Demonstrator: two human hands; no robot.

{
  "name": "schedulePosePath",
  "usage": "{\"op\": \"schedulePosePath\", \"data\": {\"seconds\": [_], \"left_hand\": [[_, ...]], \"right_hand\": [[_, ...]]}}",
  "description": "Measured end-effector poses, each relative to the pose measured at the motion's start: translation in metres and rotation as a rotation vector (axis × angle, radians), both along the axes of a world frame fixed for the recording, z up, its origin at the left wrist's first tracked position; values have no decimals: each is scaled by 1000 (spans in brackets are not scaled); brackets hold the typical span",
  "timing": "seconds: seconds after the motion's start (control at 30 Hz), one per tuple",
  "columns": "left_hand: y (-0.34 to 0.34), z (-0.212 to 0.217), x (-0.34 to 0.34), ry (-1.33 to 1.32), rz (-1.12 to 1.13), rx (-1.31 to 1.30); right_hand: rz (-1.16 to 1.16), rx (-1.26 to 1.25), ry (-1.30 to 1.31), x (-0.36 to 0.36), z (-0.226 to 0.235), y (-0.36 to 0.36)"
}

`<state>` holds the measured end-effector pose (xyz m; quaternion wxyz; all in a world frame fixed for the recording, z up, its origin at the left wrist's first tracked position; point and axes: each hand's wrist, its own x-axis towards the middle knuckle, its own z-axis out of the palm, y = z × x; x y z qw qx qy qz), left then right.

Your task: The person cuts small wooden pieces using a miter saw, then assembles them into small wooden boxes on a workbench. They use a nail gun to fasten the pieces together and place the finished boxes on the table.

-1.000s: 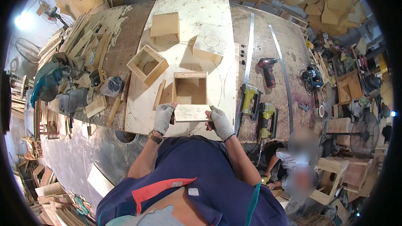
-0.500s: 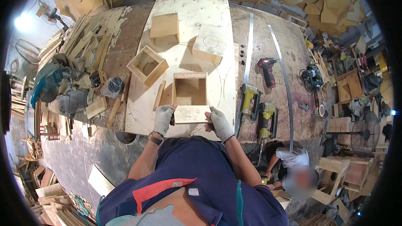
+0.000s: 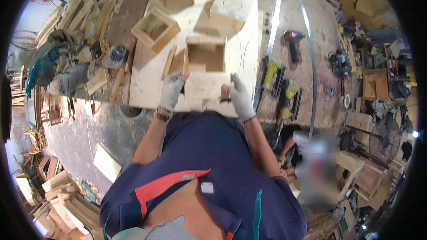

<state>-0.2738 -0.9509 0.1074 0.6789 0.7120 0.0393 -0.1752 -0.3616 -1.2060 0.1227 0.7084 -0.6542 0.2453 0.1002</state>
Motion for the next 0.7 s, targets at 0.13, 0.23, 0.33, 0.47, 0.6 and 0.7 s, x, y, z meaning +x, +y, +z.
{"op": "schedulePosePath", "data": {"seconds": [0.13,0.23,0.33,0.47,0.6,0.7], "left_hand": [[4,14,-3,-68,-7,55],[7,15,-3,-207,-65,179],[16,18,5,-423,-149,353],[27,27,12,-413,-181,393],[41,13,19,-348,-252,335],[42,6,21,-359,-278,298]], "right_hand": [[190,-341,-48,7,6,-8],[306,-620,-209,7,20,-7],[380,-835,-381,7,13,-5],[400,-891,-469,15,13,1],[431,-883,-495,25,7,1],[459,-893,-560,30,-6,-9]]}}
